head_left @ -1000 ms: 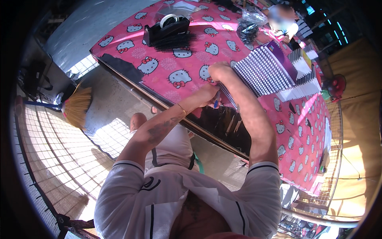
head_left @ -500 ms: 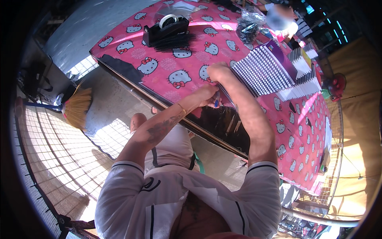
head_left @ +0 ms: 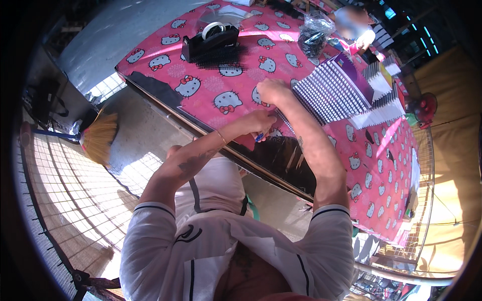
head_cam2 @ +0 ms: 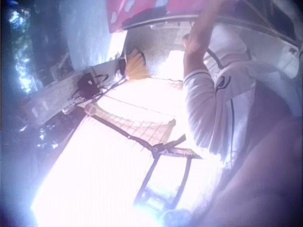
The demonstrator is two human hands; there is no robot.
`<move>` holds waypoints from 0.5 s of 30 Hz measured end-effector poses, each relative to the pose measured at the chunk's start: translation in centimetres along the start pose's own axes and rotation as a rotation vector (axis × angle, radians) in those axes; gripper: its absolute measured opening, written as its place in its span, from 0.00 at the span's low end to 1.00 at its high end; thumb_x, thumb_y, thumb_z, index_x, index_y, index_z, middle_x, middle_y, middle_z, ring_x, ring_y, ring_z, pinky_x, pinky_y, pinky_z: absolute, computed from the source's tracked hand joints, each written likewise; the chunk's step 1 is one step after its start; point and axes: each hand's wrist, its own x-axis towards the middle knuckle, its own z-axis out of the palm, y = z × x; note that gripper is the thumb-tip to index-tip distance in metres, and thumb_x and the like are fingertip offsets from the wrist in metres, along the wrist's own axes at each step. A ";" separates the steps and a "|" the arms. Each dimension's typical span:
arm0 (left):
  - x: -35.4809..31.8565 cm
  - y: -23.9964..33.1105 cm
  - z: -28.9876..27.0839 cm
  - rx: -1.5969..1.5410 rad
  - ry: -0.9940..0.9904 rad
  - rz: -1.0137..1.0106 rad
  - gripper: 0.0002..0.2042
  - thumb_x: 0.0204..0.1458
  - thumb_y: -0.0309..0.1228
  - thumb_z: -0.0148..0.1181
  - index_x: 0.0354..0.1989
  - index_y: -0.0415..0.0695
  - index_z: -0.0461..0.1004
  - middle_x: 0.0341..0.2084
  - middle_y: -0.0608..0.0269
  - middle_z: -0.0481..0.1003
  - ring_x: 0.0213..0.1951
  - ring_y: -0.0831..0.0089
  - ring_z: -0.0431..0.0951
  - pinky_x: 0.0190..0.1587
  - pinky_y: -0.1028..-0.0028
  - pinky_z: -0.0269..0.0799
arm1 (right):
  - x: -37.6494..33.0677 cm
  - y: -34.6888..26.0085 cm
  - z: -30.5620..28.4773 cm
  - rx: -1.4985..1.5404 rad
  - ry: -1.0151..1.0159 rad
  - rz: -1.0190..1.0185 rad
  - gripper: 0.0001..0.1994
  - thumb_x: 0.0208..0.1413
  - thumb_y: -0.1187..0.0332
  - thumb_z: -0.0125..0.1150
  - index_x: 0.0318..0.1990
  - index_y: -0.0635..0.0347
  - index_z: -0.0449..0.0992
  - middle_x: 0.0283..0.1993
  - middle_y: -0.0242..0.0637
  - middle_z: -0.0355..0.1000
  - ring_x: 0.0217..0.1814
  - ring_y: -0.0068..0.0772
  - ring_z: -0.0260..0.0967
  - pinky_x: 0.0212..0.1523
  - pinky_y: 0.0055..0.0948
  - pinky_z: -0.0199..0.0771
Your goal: The person trims the edges of a stack of small notebooks using a pair of scissors, places the trimmed books onto a stack, and then applies small adhesive labels or pieces of tape to the covers of several green notebooks by hand.
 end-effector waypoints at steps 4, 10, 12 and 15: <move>-3.4 -1.0 -2.1 1.025 0.636 0.274 0.20 0.58 0.44 0.53 0.49 0.40 0.71 0.33 0.48 0.73 0.35 0.52 0.76 0.43 0.53 0.74 | -2.9 -0.7 -0.5 0.612 0.541 -0.080 0.11 0.54 0.65 0.63 0.42 0.60 0.76 0.41 0.40 0.78 0.46 0.40 0.76 0.43 0.36 0.74; -2.3 -3.1 -6.1 1.177 1.124 0.477 0.19 0.57 0.43 0.56 0.51 0.42 0.74 0.40 0.49 0.73 0.47 0.52 0.72 0.50 0.58 0.69 | -4.4 -2.6 3.8 1.990 0.507 -0.057 0.09 0.59 0.64 0.62 0.39 0.58 0.72 0.30 0.24 0.68 0.25 0.11 0.58 0.22 0.14 0.55; -2.4 -0.8 -3.4 0.501 1.022 0.622 0.17 0.61 0.40 0.51 0.51 0.42 0.74 0.38 0.50 0.74 0.45 0.56 0.74 0.51 0.63 0.69 | -4.3 -3.6 6.3 2.335 0.439 -0.091 0.07 0.59 0.64 0.60 0.39 0.55 0.73 0.33 0.26 0.71 0.27 0.17 0.64 0.26 0.19 0.62; -0.6 -0.8 -1.9 -0.442 0.762 0.667 0.18 0.64 0.37 0.43 0.48 0.35 0.74 0.39 0.54 0.77 0.43 0.63 0.76 0.49 0.67 0.69 | -4.5 -7.2 5.6 2.606 0.437 0.083 0.08 0.59 0.62 0.56 0.41 0.54 0.75 0.38 0.29 0.74 0.36 0.25 0.71 0.36 0.29 0.71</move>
